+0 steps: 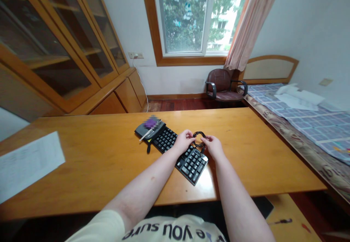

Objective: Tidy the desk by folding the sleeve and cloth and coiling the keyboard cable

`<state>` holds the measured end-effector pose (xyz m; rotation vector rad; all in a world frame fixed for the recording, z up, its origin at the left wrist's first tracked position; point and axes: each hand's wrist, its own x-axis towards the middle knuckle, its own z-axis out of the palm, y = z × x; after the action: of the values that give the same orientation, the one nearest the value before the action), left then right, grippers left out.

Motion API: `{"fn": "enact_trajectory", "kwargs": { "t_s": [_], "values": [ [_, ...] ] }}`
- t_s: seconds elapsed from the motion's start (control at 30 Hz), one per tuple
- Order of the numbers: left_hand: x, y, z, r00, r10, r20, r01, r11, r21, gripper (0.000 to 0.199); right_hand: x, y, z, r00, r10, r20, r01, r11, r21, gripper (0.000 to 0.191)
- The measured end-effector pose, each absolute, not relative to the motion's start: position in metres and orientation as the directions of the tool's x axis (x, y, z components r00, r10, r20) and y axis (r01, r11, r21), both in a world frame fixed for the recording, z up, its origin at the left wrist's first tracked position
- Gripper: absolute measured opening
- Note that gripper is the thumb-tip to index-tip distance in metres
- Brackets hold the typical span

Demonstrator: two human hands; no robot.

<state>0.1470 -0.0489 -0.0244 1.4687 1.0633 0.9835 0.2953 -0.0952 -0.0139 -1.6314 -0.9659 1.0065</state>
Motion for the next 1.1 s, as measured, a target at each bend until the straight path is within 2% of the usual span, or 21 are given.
{"fn": "enact_trajectory", "kwargs": {
  "t_s": [0.23,0.4,0.5,0.6,0.67,0.8,0.87,1.0,1.1],
  "values": [
    [0.148,-0.048,-0.024,0.240,0.968,0.075,0.145,-0.112,0.983,0.018,0.328,-0.113,0.003,0.048,0.947,-0.318,0.141,-0.321,-0.936,0.031],
    [0.149,-0.050,-0.026,0.241,0.966,0.093,0.149,-0.132,0.980,0.014,0.325,-0.113,-0.001,0.087,0.951,-0.298,-0.204,-0.276,-0.939,0.028],
    [0.148,-0.050,-0.026,0.237,0.967,0.095,0.151,-0.134,0.980,0.013,0.310,-0.108,-0.006,0.151,0.954,-0.261,-0.307,-0.206,-0.929,0.031],
    [0.147,-0.051,-0.025,0.239,0.966,0.097,0.148,-0.135,0.980,0.013,0.292,-0.104,-0.010,0.304,0.939,-0.160,-0.296,-0.066,-0.953,0.034],
    [0.146,-0.051,-0.025,0.244,0.965,0.094,0.140,-0.131,0.981,0.013,0.284,-0.101,-0.013,0.403,0.910,-0.095,-0.225,-0.002,-0.974,0.036],
    [0.145,-0.050,-0.026,0.245,0.966,0.080,0.119,-0.112,0.987,0.015,0.281,-0.095,-0.019,0.540,0.840,0.056,0.175,-0.048,-0.983,0.034],
    [0.144,-0.049,-0.027,0.240,0.968,0.068,0.106,-0.095,0.990,0.015,0.283,-0.092,-0.022,0.524,0.848,0.084,0.259,-0.064,-0.964,0.033],
    [0.144,-0.047,-0.029,0.211,0.976,0.043,0.078,-0.061,0.995,0.017,0.287,-0.086,-0.025,0.300,0.949,-0.093,0.003,-0.098,-0.995,0.037],
    [0.144,-0.047,-0.028,0.175,0.984,0.029,0.058,-0.040,0.998,0.018,0.292,-0.086,-0.022,0.155,0.978,-0.140,-0.087,-0.127,-0.988,0.036]
  ]
}}
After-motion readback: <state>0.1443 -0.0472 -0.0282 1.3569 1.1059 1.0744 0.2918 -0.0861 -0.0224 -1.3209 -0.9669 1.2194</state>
